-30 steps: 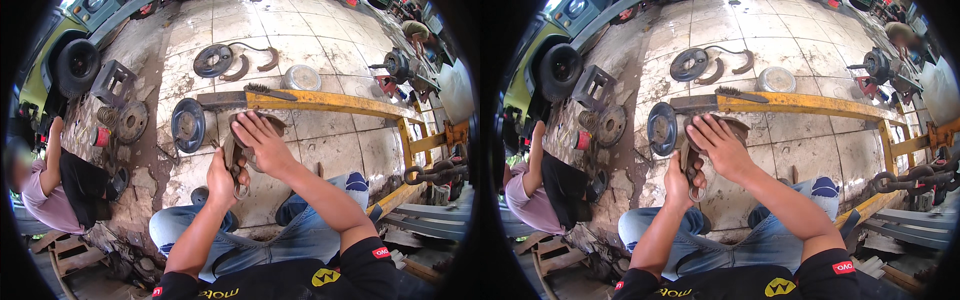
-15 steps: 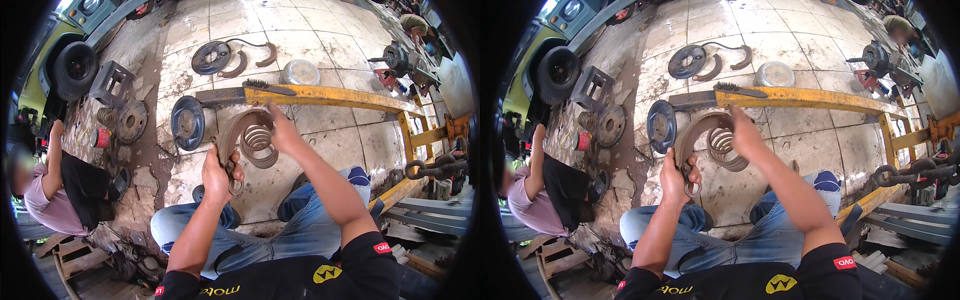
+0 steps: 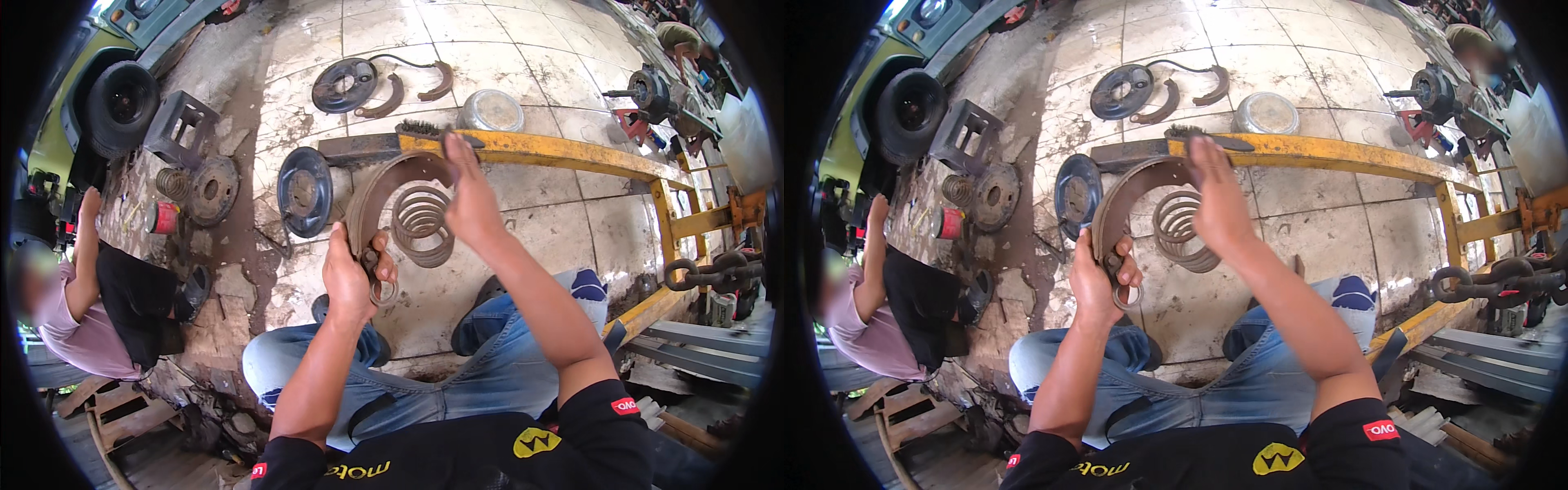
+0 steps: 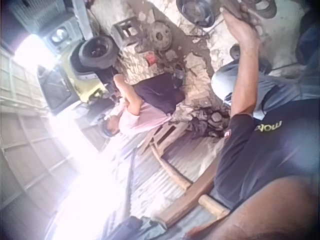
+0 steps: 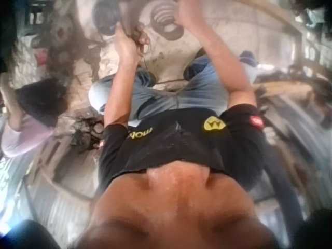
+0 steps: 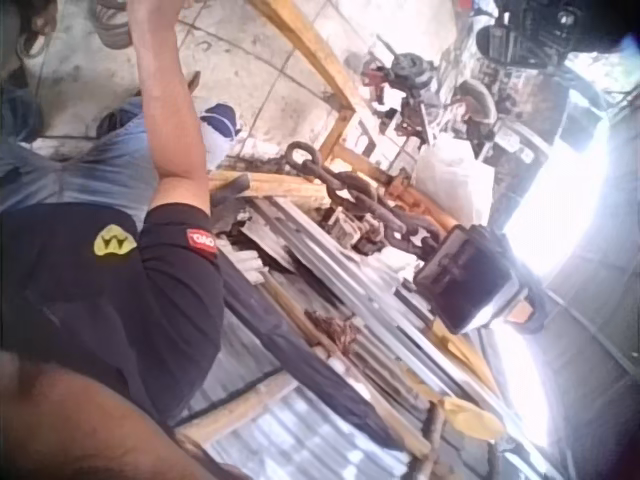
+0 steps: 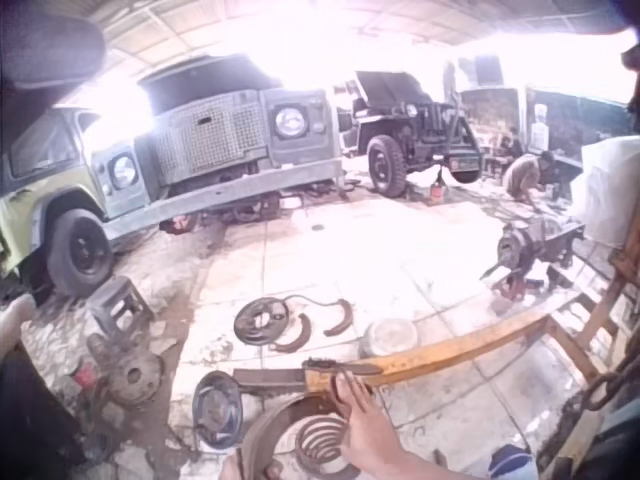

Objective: The person sits on the floor and scrubs a curved metal part with a wire brush, repeatedly turning it over to clean different surfaces. The person also handles a metal spring and other small parts nearby.

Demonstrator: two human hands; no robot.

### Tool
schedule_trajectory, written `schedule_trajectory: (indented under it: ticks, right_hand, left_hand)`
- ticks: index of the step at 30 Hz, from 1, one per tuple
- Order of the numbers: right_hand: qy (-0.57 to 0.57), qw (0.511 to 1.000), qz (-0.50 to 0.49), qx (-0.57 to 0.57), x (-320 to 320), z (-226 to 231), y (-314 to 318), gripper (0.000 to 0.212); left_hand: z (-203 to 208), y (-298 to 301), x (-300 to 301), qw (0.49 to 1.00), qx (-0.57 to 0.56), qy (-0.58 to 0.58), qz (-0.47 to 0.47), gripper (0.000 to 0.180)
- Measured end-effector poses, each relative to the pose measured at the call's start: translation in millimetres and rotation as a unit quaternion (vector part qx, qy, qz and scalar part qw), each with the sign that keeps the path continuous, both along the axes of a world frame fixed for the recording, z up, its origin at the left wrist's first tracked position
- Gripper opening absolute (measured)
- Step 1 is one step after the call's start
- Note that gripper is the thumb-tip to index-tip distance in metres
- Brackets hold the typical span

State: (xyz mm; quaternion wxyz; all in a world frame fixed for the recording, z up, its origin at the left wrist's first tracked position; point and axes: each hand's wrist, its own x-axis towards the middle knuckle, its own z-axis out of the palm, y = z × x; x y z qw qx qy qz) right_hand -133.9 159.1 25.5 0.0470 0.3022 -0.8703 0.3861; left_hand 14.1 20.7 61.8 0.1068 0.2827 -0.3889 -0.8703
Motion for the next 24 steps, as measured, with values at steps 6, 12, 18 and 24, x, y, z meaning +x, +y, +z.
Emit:
schedule_trajectory:
  ticks: [6, 12, 18, 24]
  right_hand:
    - [0.138, 0.983, 0.103, 0.058, 19.3, -21.9, -10.5, 0.077]
    - [-0.017, 0.998, 0.068, 0.001, 5.0, 4.7, 2.0, 0.08]
    - [0.174, 0.972, 0.123, 0.098, 24.4, -23.6, -12.3, 0.077]
    - [-0.143, 0.989, 0.018, 0.029, -9.5, -6.0, 6.1, 0.087]
  left_hand:
    - [-3.1, 8.4, -0.2, 0.999, -0.003, -0.052, -0.016, 0.048]
    - [1.0, 1.9, -4.0, 0.998, 0.034, -0.043, 0.014, 0.048]
    - [-2.4, 6.8, 0.8, 0.999, 0.024, -0.046, -0.014, 0.047]
    - [-0.1, -6.9, 3.2, 1.0, 0.016, 0.02, -0.003, 0.048]
